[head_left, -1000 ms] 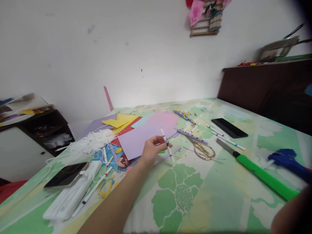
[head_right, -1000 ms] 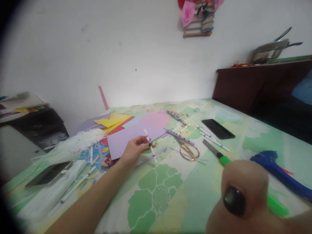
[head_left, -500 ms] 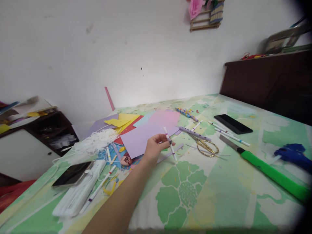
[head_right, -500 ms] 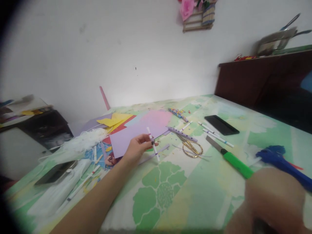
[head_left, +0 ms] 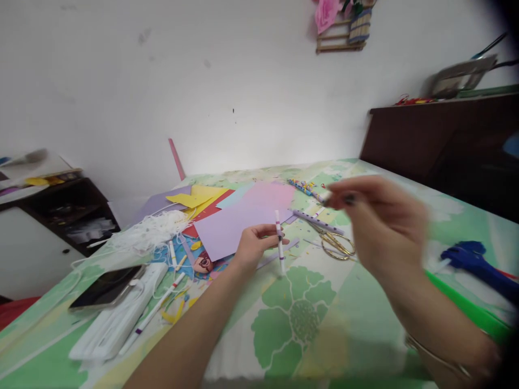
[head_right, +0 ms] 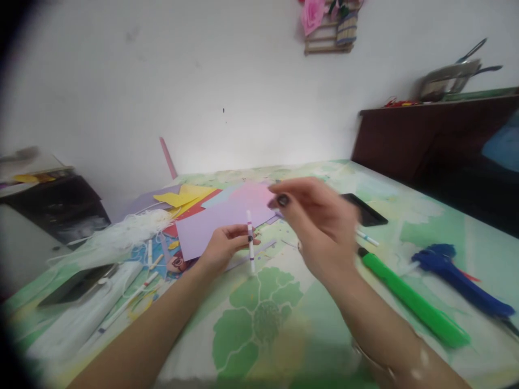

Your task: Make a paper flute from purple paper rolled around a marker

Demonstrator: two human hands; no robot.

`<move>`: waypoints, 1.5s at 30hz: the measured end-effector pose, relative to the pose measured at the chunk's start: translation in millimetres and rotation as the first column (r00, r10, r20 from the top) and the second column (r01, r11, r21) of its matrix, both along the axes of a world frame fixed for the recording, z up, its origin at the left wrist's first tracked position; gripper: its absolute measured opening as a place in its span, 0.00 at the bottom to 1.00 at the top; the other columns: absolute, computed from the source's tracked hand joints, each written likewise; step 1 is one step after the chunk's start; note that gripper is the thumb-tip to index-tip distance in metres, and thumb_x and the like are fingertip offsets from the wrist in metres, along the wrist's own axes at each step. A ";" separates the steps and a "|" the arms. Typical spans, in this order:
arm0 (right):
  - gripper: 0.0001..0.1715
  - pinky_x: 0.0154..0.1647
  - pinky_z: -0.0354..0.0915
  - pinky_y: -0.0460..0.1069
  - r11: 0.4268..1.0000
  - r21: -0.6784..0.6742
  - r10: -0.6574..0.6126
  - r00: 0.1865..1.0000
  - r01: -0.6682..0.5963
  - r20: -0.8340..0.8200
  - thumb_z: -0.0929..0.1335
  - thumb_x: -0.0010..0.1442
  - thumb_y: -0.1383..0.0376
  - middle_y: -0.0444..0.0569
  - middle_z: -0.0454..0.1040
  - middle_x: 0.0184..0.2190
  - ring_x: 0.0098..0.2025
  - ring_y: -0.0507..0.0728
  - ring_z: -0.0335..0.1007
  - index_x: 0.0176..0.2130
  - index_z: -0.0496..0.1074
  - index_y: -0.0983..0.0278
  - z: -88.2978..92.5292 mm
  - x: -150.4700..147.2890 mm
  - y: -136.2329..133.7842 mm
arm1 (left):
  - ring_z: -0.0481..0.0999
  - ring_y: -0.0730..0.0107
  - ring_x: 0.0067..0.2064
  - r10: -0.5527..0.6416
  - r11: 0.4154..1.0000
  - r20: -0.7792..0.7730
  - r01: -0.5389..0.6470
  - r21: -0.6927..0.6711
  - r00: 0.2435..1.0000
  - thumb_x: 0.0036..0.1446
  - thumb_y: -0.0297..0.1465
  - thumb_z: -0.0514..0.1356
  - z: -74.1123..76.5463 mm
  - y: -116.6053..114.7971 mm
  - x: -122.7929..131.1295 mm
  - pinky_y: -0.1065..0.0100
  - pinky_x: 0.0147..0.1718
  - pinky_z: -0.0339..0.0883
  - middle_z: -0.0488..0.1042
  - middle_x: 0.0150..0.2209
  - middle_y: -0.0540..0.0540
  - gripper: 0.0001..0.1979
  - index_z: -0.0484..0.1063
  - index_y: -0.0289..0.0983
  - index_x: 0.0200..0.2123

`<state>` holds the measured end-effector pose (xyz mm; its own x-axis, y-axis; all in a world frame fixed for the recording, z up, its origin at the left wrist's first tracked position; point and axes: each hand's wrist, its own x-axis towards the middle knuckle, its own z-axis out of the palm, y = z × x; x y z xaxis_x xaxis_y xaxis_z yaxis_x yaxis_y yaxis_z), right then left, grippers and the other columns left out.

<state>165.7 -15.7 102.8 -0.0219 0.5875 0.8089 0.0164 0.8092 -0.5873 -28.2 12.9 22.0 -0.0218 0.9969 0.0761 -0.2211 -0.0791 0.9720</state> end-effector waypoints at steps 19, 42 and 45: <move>0.11 0.36 0.65 0.49 0.868 -0.407 0.313 0.950 -0.284 0.005 0.66 0.58 0.58 0.46 0.74 0.32 0.34 0.53 0.69 0.38 0.75 0.61 -63.5 -39.6 50.3 | 0.78 0.65 0.34 -0.117 0.983 -0.003 0.116 0.141 0.993 0.38 0.28 0.70 -1.2 -10.0 13.5 0.63 0.38 0.72 0.74 0.28 0.49 0.11 0.71 0.33 0.25; 0.13 0.32 0.64 0.48 0.829 -0.465 0.289 0.950 -0.310 -0.118 0.68 0.55 0.56 0.45 0.75 0.31 0.33 0.53 0.69 0.38 0.75 0.60 -73.4 -47.3 46.8 | 0.78 0.66 0.33 -0.093 0.978 -0.043 0.099 0.185 0.995 0.39 0.28 0.70 -4.7 -8.2 14.4 0.62 0.38 0.73 0.74 0.28 0.49 0.10 0.72 0.33 0.26; 0.21 0.34 0.64 0.48 0.789 -0.511 0.307 0.939 -0.341 -0.153 0.66 0.57 0.53 0.48 0.74 0.36 0.36 0.53 0.69 0.46 0.73 0.60 -82.5 -45.5 56.6 | 0.78 0.64 0.32 -0.074 0.991 0.012 0.072 0.111 0.997 0.38 0.30 0.70 -7.4 -3.7 11.3 0.62 0.37 0.73 0.76 0.28 0.47 0.13 0.74 0.32 0.29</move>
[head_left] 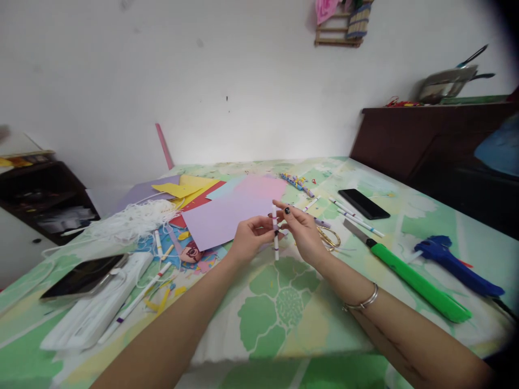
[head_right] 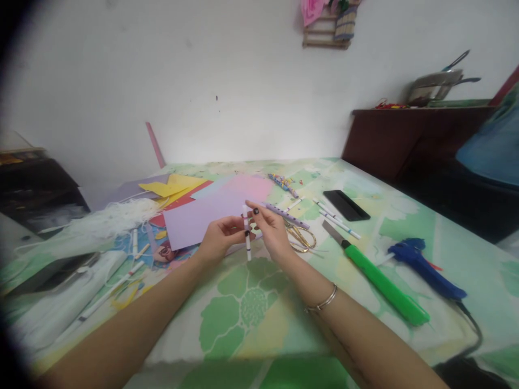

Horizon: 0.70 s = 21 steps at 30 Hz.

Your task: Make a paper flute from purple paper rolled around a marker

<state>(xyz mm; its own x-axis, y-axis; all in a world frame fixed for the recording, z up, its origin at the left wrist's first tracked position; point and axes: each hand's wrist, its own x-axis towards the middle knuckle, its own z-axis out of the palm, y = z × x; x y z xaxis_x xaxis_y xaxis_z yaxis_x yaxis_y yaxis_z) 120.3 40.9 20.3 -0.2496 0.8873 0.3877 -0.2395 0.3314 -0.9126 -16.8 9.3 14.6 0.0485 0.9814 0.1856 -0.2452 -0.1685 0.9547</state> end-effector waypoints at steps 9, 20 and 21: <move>0.20 0.33 0.66 0.49 0.948 -0.209 0.241 0.970 -0.240 -0.019 0.69 0.52 0.52 0.48 0.75 0.28 0.30 0.53 0.69 0.39 0.77 0.63 -2.6 -2.0 3.0 | 0.78 0.63 0.32 0.036 0.995 0.148 -0.022 -0.096 0.988 0.38 0.28 0.70 6.9 -0.1 -5.0 0.56 0.39 0.72 0.78 0.31 0.42 0.18 0.76 0.29 0.36; 0.20 0.33 0.69 0.50 0.939 -0.210 0.285 0.958 -0.271 0.039 0.73 0.45 0.56 0.46 0.76 0.28 0.29 0.53 0.71 0.37 0.76 0.63 -1.2 -2.0 -0.1 | 0.77 0.67 0.28 0.060 0.989 0.149 -0.039 -0.144 0.987 0.35 0.27 0.70 8.7 -0.6 -4.9 0.59 0.34 0.73 0.76 0.28 0.46 0.23 0.69 0.31 0.38; 0.20 0.33 0.69 0.51 0.940 -0.213 0.280 0.959 -0.266 0.036 0.73 0.45 0.55 0.46 0.76 0.28 0.29 0.53 0.71 0.37 0.76 0.64 -1.6 -2.3 -0.2 | 0.77 0.66 0.28 0.056 0.989 0.146 -0.035 -0.141 0.988 0.36 0.27 0.71 8.7 -0.9 -4.8 0.59 0.34 0.73 0.76 0.28 0.45 0.23 0.69 0.31 0.38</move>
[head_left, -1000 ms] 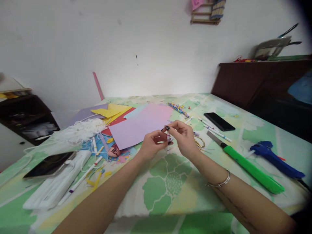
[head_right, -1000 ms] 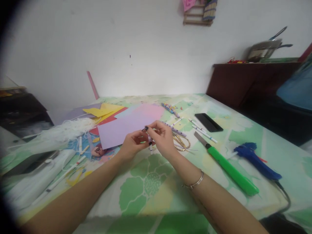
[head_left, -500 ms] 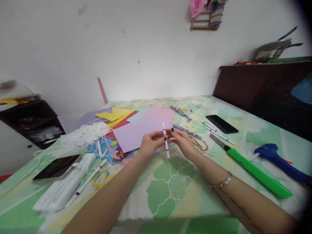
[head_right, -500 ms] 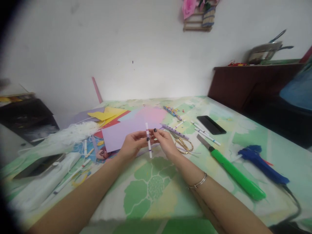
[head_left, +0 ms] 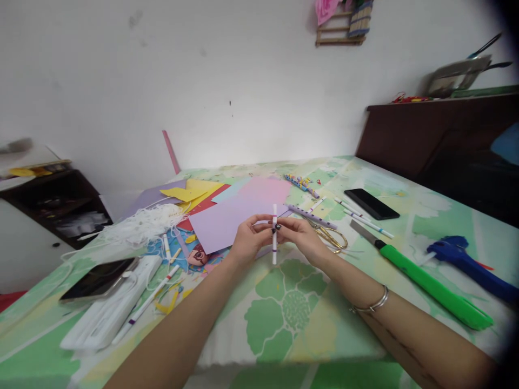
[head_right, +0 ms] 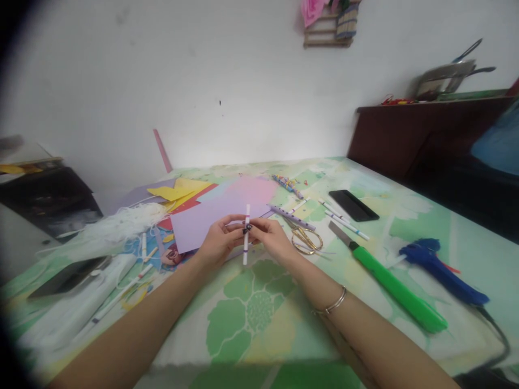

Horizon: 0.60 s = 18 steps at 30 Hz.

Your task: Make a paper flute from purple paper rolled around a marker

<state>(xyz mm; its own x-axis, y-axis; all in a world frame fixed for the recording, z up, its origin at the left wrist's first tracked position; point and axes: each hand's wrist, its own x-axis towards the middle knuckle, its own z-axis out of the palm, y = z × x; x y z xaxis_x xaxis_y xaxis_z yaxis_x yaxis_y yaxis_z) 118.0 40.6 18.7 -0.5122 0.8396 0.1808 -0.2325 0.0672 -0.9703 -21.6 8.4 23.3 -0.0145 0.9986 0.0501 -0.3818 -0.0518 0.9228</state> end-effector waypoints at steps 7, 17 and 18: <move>0.18 0.32 0.68 0.49 0.998 -0.049 -0.050 0.999 0.050 -0.007 0.70 0.50 0.54 0.46 0.73 0.24 0.27 0.52 0.69 0.33 0.76 0.66 3.0 3.5 1.2 | 0.78 0.66 0.29 -0.025 1.000 0.018 0.025 -0.005 1.000 0.36 0.26 0.71 1.7 -0.2 -0.2 0.59 0.37 0.73 0.76 0.28 0.46 0.22 0.69 0.31 0.38; 0.16 0.31 0.67 0.47 0.988 -0.095 0.141 0.949 -0.119 0.280 0.74 0.44 0.62 0.48 0.76 0.25 0.27 0.52 0.72 0.34 0.72 0.68 3.7 6.8 -2.7 | 0.79 0.63 0.37 0.111 0.993 0.129 -0.114 0.018 0.985 0.38 0.25 0.70 3.0 4.6 -7.4 0.62 0.42 0.71 0.76 0.32 0.44 0.20 0.69 0.31 0.36; 0.15 0.31 0.67 0.47 0.991 -0.097 0.119 0.955 -0.096 0.272 0.73 0.44 0.62 0.48 0.76 0.25 0.27 0.52 0.72 0.33 0.72 0.68 3.1 6.5 -1.9 | 0.78 0.62 0.39 0.109 0.993 0.129 -0.113 0.026 0.986 0.38 0.25 0.70 3.0 4.6 -8.1 0.62 0.43 0.70 0.76 0.33 0.44 0.20 0.69 0.31 0.37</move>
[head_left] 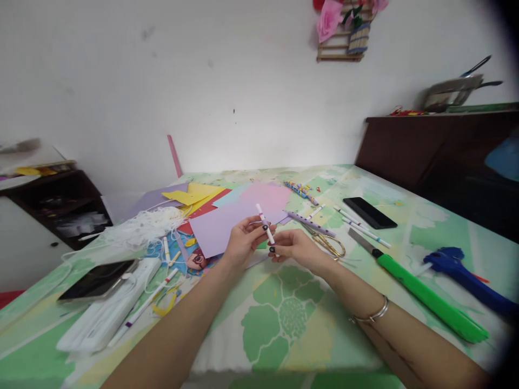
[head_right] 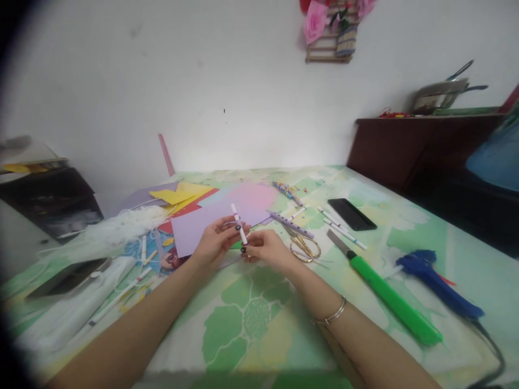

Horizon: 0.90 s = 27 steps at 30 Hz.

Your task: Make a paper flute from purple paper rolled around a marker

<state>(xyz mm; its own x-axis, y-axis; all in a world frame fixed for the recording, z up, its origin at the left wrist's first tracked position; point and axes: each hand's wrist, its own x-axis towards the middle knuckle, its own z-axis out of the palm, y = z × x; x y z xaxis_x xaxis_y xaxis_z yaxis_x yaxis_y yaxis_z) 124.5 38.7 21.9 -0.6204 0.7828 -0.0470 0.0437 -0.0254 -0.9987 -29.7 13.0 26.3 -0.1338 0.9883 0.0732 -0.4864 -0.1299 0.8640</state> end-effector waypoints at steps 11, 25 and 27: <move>0.16 0.30 0.66 0.47 0.982 0.108 -0.147 0.984 0.158 -0.103 0.74 0.42 0.60 0.47 0.75 0.25 0.26 0.51 0.71 0.30 0.74 0.67 7.3 6.7 6.1 | 0.75 0.62 0.46 -0.078 0.996 -0.078 0.074 -0.056 0.994 0.36 0.19 0.69 -3.2 0.2 -4.8 0.58 0.49 0.66 0.72 0.45 0.41 0.26 0.68 0.34 0.42; 0.08 0.26 0.60 0.46 0.542 0.608 -0.566 0.787 0.580 -0.245 0.69 0.51 0.62 0.45 0.72 0.22 0.24 0.51 0.65 0.32 0.75 0.64 31.7 31.3 10.6 | 0.74 0.54 0.48 -0.127 0.985 0.008 0.127 -0.119 0.992 0.36 0.12 0.63 -2.6 -0.9 -6.4 0.55 0.48 0.69 0.67 0.52 0.35 0.29 0.63 0.34 0.44; 0.09 0.25 0.58 0.46 0.517 0.584 -0.572 0.760 0.626 -0.308 0.70 0.51 0.61 0.44 0.71 0.21 0.23 0.51 0.64 0.32 0.75 0.65 37.5 34.2 8.2 | 0.75 0.55 0.47 -0.186 0.975 -0.059 0.177 -0.132 0.981 0.35 0.12 0.64 -5.8 -0.4 -6.8 0.56 0.46 0.69 0.67 0.51 0.36 0.31 0.64 0.35 0.45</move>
